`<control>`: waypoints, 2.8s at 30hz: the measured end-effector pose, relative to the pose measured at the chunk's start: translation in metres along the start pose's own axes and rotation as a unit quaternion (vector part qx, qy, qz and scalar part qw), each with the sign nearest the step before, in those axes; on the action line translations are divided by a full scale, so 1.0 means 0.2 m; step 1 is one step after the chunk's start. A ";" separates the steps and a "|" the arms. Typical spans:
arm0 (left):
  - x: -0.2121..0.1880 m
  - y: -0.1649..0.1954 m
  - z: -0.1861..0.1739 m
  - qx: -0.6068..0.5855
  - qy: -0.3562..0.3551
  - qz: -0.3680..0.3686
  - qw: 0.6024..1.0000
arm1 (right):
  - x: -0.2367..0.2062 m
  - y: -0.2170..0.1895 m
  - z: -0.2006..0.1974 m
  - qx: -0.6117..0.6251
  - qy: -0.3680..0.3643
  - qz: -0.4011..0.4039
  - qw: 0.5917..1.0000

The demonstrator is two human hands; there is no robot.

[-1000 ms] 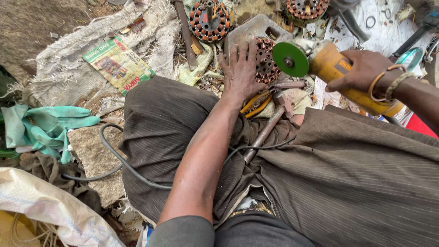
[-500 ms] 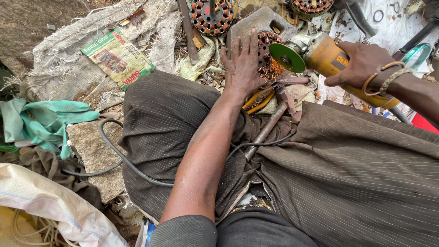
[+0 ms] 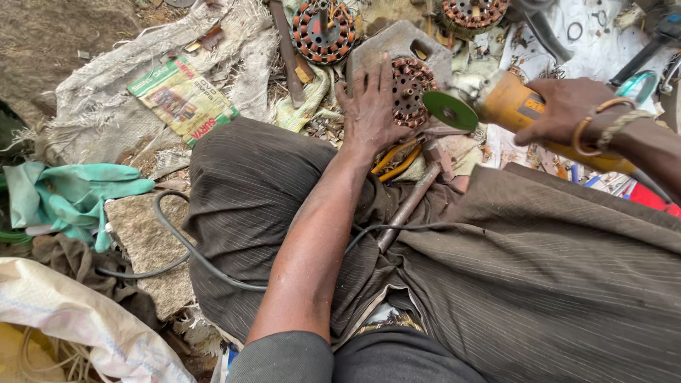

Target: The person uses an angle grinder to cut copper windings from a motor stator, then uses pliers to pull out the remaining copper wire. The person works on the stator while sitting on the ground.

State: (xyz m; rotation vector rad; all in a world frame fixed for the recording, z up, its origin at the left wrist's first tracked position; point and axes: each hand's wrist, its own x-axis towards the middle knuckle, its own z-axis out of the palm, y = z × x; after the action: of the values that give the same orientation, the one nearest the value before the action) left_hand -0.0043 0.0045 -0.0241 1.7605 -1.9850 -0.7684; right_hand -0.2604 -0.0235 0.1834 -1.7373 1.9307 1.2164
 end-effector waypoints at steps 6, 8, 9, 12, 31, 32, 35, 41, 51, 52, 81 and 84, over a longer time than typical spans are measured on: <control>-0.04 0.07 -0.02 0.044 -0.044 -0.020 0.998 | -0.03 0.14 0.04 0.055 0.037 -0.011 0.998; -0.03 0.06 -0.01 0.064 -0.041 -0.011 0.997 | 0.00 0.15 0.06 0.078 0.036 -0.009 0.996; -0.02 0.05 -0.01 0.071 -0.045 -0.006 0.996 | 0.01 0.16 0.07 0.087 0.030 -0.005 0.996; 0.01 0.01 -0.01 0.020 -0.047 0.030 0.998 | 0.04 0.15 0.07 0.077 0.036 -0.013 0.996; 0.00 -0.03 0.09 0.059 -0.026 -0.006 0.998 | 0.10 -0.02 0.03 0.004 0.117 -0.083 0.990; 0.00 -0.03 0.09 0.045 -0.025 -0.008 0.999 | 0.10 -0.02 0.03 -0.002 0.115 -0.077 0.990; 0.01 -0.02 0.07 0.033 -0.044 -0.014 0.998 | 0.10 -0.04 0.03 0.004 0.102 -0.067 0.992; 0.01 -0.02 0.06 0.028 -0.073 -0.022 0.997 | 0.11 -0.07 0.06 0.034 0.074 -0.062 0.995; 0.01 -0.04 0.10 0.047 -0.065 -0.022 0.997 | 0.04 -0.09 0.00 -0.020 0.069 -0.045 0.996; 0.00 -0.03 0.09 0.057 -0.065 -0.019 0.996 | 0.02 -0.07 0.00 -0.017 0.064 -0.049 0.997; -0.01 0.07 -0.33 -0.011 0.097 0.049 0.994 | -0.06 0.42 -0.16 0.513 0.185 -0.127 0.828; -0.17 0.48 -0.42 -0.246 0.051 0.036 0.967 | -0.13 0.43 -0.25 0.653 0.090 -0.061 0.750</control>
State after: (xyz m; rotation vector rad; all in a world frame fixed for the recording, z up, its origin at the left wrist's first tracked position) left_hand -0.0227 0.0321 0.1032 1.3971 -1.6016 -1.0194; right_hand -0.3170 -0.0489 0.2663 -1.0809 1.8465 -0.4497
